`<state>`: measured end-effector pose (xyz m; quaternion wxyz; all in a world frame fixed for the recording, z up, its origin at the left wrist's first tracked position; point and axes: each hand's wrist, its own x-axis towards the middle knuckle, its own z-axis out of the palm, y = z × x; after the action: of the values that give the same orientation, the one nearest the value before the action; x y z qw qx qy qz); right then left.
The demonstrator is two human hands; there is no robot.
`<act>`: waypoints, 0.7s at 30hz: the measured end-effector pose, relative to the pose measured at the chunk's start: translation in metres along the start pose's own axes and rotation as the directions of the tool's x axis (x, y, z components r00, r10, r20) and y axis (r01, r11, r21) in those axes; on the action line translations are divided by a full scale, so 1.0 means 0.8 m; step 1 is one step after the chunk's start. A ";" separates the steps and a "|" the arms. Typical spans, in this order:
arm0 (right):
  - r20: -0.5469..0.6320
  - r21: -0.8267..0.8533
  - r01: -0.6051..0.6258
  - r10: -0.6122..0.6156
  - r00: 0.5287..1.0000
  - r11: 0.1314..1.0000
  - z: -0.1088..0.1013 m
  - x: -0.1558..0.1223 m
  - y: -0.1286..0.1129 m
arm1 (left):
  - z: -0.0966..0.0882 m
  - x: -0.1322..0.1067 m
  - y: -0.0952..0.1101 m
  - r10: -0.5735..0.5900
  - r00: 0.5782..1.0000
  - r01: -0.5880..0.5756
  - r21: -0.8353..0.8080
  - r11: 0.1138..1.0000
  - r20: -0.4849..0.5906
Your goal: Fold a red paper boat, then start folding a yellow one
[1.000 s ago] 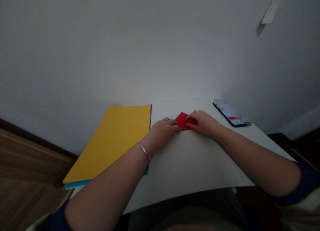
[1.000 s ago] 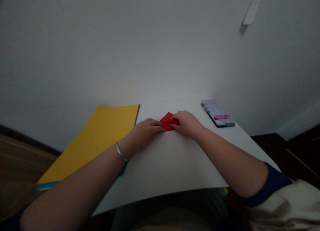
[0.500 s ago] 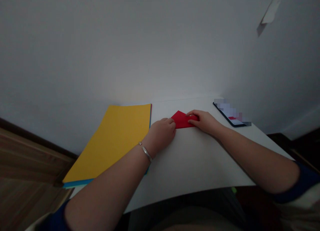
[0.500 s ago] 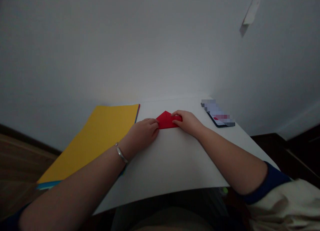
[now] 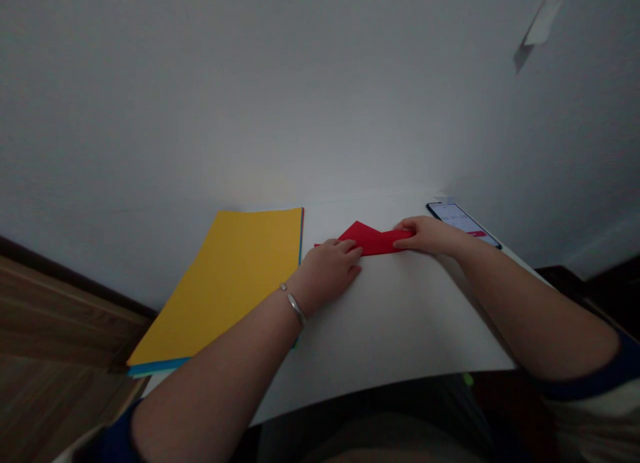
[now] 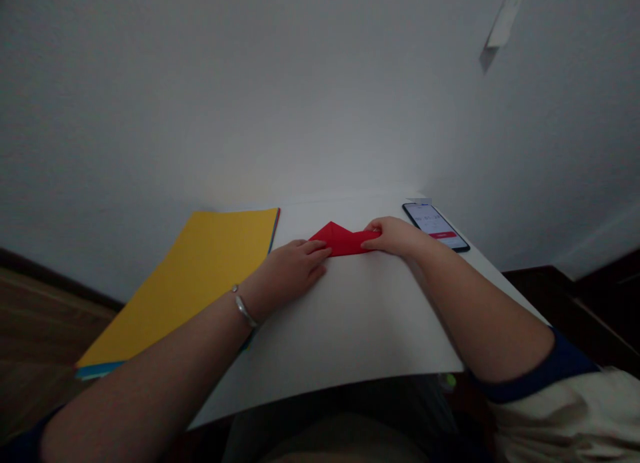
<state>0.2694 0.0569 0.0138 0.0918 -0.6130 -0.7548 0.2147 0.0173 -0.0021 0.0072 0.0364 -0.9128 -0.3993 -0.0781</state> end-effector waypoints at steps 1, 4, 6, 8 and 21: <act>0.012 0.000 -0.011 0.011 1.000 1.000 -0.001 0.000 0.001 | 0.000 0.000 0.000 0.003 1.000 -0.003 0.002 1.000 0.004; 0.049 0.028 -0.038 0.036 0.998 0.999 -0.004 0.000 0.009 | -0.001 0.000 0.001 0.000 1.000 0.000 0.000 1.000 0.019; 0.057 0.042 -0.056 0.053 0.997 0.998 -0.005 0.002 0.015 | -0.001 -0.002 0.000 -0.001 1.000 0.001 -0.004 1.000 0.019; 0.070 0.057 -0.075 0.071 0.995 0.996 -0.004 0.004 0.021 | -0.001 -0.003 -0.001 0.002 1.000 -0.002 -0.008 1.000 0.018; 0.104 -0.050 -0.132 0.137 0.985 0.990 -0.008 0.006 0.026 | 0.004 -0.004 -0.007 0.010 1.000 -0.011 0.032 0.999 0.024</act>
<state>0.2896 0.0663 0.0096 0.0233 -0.6521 -0.7199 0.2368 0.0119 -0.0002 0.0036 0.0467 -0.9151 -0.3960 -0.0604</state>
